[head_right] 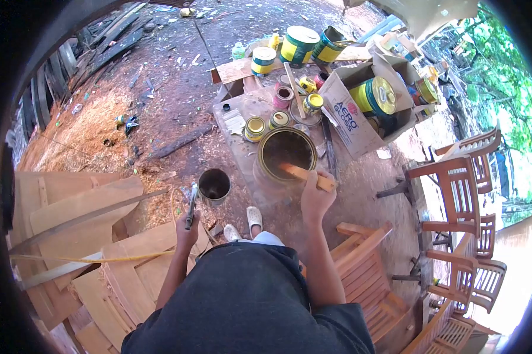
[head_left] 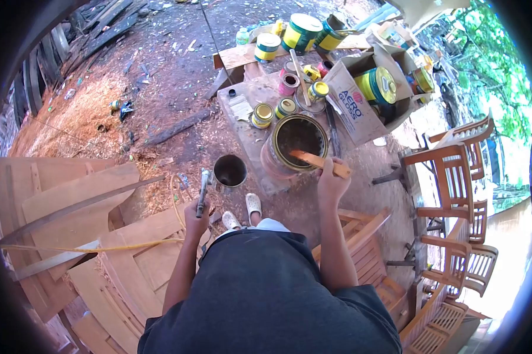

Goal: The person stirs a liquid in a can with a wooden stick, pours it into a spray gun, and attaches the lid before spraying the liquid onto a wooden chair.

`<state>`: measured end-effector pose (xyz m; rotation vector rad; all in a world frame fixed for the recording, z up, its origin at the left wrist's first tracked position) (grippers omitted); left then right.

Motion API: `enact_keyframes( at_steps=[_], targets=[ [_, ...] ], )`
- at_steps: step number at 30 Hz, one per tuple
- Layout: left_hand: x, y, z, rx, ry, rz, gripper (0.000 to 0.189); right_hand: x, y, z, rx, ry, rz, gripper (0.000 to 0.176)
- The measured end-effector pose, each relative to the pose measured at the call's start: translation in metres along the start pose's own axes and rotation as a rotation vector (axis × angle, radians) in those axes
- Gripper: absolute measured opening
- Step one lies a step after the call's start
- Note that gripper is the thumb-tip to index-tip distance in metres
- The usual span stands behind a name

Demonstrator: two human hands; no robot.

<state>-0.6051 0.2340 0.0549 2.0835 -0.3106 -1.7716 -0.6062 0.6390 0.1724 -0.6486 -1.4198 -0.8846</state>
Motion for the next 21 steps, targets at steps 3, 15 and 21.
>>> enact_keyframes(
  at_steps=[3, 15, 21],
  targets=[
    [-0.003, -0.003, 0.005, 0.037, -0.026, 0.041, 0.036, -0.013, 0.003, -0.011, -0.029, -0.126, 0.065, 0.015],
    [0.002, -0.008, 0.009, 0.072, -0.074, 0.028, 0.037, 0.022, -0.035, -0.065, -0.124, 0.100, -0.082, 0.034],
    [0.009, -0.001, 0.011, 0.108, -0.055, 0.009, 0.036, 0.064, -0.043, -0.081, -0.047, 0.482, -0.377, 0.037]
  ],
)
Point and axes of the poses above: each hand's wrist, its own z-axis towards the middle knuckle, its own y-axis out of the back of the hand, x = y × z, the point moved 7 cm from there along z, towards the middle knuckle, and after that the axes turned 5 degrees about -x, right-handed, at the moved point
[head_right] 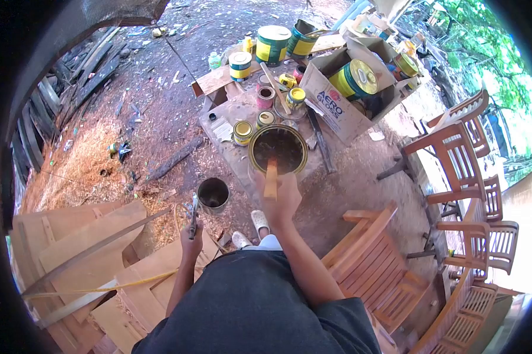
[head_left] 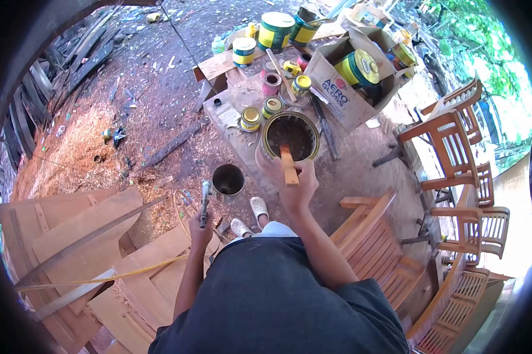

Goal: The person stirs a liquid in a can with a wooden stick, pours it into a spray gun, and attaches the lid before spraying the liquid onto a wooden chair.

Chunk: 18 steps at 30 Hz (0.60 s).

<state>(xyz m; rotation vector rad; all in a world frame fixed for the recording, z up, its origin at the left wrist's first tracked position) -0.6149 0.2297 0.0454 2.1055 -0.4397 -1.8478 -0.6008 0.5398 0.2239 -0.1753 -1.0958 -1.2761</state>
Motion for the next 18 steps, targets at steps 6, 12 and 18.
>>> enact_keyframes(
  at_steps=[6, 12, 18],
  targets=[
    [-0.003, 0.008, 0.003, -0.014, 0.006, -0.045, 0.036, -0.044, -0.006, -0.008, -0.122, -0.293, -0.077, 0.044],
    [0.008, 0.015, 0.005, -0.013, -0.002, 0.010, 0.039, -0.087, -0.036, -0.029, -0.038, -0.485, 0.055, 0.064],
    [0.020, 0.016, 0.010, 0.004, -0.006, 0.042, 0.039, -0.085, -0.055, -0.028, 0.153, -0.789, 0.066, 0.052]
  ],
)
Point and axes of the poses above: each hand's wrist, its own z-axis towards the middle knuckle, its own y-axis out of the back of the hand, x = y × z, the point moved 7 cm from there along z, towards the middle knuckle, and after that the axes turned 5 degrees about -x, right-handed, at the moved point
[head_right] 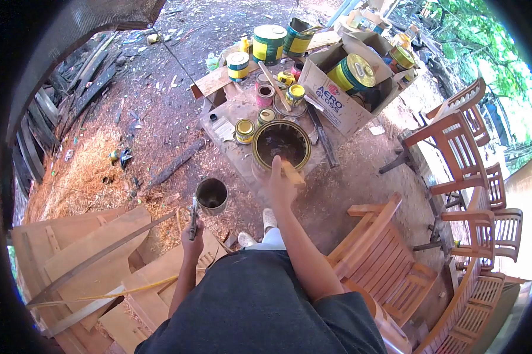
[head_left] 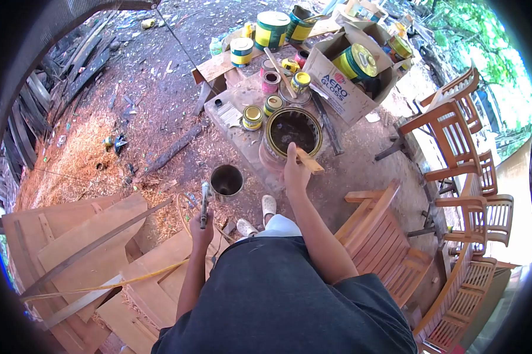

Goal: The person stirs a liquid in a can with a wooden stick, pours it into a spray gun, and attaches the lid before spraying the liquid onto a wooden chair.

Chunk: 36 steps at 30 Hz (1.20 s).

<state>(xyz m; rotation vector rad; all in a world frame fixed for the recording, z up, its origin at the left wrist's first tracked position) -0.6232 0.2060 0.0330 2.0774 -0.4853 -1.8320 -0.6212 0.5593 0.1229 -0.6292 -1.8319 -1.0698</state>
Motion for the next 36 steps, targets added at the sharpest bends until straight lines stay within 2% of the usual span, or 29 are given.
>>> enact_keyframes(
  at_steps=[3, 6, 9, 12, 16, 17, 20, 21, 24, 27, 30, 33, 36],
  targets=[
    [-0.007, -0.001, -0.002, -0.022, -0.011, 0.026, 0.039, 0.027, 0.011, -0.013, -0.168, 0.024, 0.013, 0.050],
    [-0.016, -0.002, 0.000, -0.039, -0.028, -0.003, 0.039, 0.006, 0.012, 0.006, -0.101, 0.068, -0.020, 0.048],
    [-0.027, -0.007, 0.002, -0.024, 0.002, -0.015, 0.038, 0.000, 0.021, 0.025, -0.129, 0.155, -0.078, 0.043],
    [-0.041, -0.010, 0.001, -0.033, 0.002, -0.019, 0.037, -0.007, 0.029, 0.047, -0.076, 0.189, 0.004, 0.046],
    [-0.041, -0.021, -0.002, -0.080, 0.013, -0.031, 0.038, -0.005, 0.046, 0.089, -0.031, 0.214, -0.033, 0.045],
    [-0.040, -0.025, -0.002, -0.068, 0.006, -0.023, 0.037, 0.004, 0.052, 0.094, -0.041, 0.236, -0.065, 0.053],
    [-0.045, -0.033, -0.004, -0.050, -0.012, 0.014, 0.037, 0.011, 0.063, 0.126, -0.025, 0.091, -0.166, 0.062],
    [-0.050, -0.036, -0.005, -0.057, -0.016, 0.036, 0.038, 0.009, 0.063, 0.138, -0.050, 0.121, -0.222, 0.072],
    [-0.050, -0.045, -0.009, -0.036, -0.010, 0.073, 0.036, 0.014, 0.063, 0.161, -0.017, -0.001, -0.378, 0.073],
    [-0.077, -0.056, -0.013, -0.033, -0.054, 0.099, 0.037, 0.017, 0.061, 0.176, 0.059, 0.032, -0.490, 0.071],
    [-0.084, -0.067, -0.019, -0.025, 0.057, 0.056, 0.040, 0.035, 0.063, 0.160, 0.294, -0.145, -0.446, 0.068],
    [-0.078, -0.077, -0.022, 0.018, 0.029, 0.100, 0.037, 0.019, 0.057, 0.175, 0.294, -0.109, -0.406, 0.063],
    [-0.080, -0.085, -0.026, 0.019, 0.022, 0.119, 0.034, 0.034, 0.063, 0.163, 0.234, -0.137, -0.448, 0.060]
  ],
)
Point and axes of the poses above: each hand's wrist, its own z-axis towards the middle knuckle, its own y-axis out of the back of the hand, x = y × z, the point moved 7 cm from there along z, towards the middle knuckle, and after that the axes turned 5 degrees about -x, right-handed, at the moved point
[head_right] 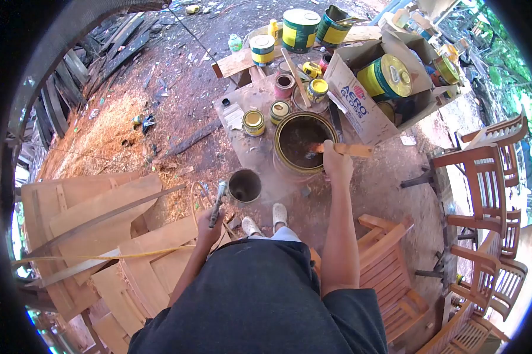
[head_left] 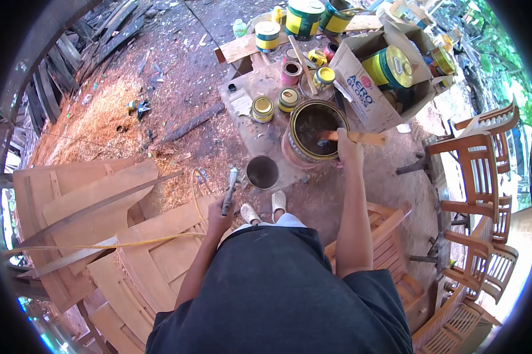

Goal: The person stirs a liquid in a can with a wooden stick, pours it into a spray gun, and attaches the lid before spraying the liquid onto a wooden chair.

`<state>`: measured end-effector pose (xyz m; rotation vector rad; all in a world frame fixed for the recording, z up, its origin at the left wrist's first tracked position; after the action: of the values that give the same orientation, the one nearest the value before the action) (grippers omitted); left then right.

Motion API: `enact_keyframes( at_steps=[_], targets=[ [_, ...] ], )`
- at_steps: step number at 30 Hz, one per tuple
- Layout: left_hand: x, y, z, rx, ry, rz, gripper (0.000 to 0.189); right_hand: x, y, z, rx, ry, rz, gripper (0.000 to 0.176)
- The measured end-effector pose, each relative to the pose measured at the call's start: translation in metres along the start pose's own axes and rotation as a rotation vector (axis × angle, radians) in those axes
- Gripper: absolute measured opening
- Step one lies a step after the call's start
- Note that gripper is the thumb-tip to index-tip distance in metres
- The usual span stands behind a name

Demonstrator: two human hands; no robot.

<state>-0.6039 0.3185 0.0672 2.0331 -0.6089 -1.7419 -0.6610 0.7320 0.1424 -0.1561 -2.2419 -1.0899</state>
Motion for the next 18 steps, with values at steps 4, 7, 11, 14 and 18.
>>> enact_keyframes(
  at_steps=[4, 7, 11, 14, 18],
  targets=[
    [-0.004, -0.010, -0.001, 0.030, 0.047, 0.004, 0.031, -0.021, -0.010, 0.028, -0.209, 0.103, -0.037, 0.060],
    [-0.010, -0.017, -0.001, 0.057, 0.055, -0.021, 0.030, -0.014, -0.011, 0.019, -0.170, 0.181, -0.058, 0.065],
    [-0.006, -0.030, 0.002, 0.070, 0.002, -0.047, 0.020, 0.003, 0.001, 0.006, 0.021, 0.094, -0.072, 0.060],
    [0.017, -0.038, 0.006, 0.114, -0.002, 0.074, 0.012, -0.003, -0.011, 0.031, 0.159, 0.226, 0.050, 0.051],
    [0.023, -0.032, -0.007, -0.036, -0.156, -0.010, 0.022, 0.014, -0.018, 0.017, 0.393, 0.394, 0.011, 0.051]
  ],
)
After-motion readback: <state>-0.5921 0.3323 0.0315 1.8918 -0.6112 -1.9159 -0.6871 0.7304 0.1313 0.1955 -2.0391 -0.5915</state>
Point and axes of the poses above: each hand's wrist, its own z-axis towards the middle knuckle, its own y-axis out of the back of the hand, x = y × z, the point moved 7 cm from there along z, towards the middle knuckle, and after that the axes turned 5 degrees about -x, right-handed, at the moved point
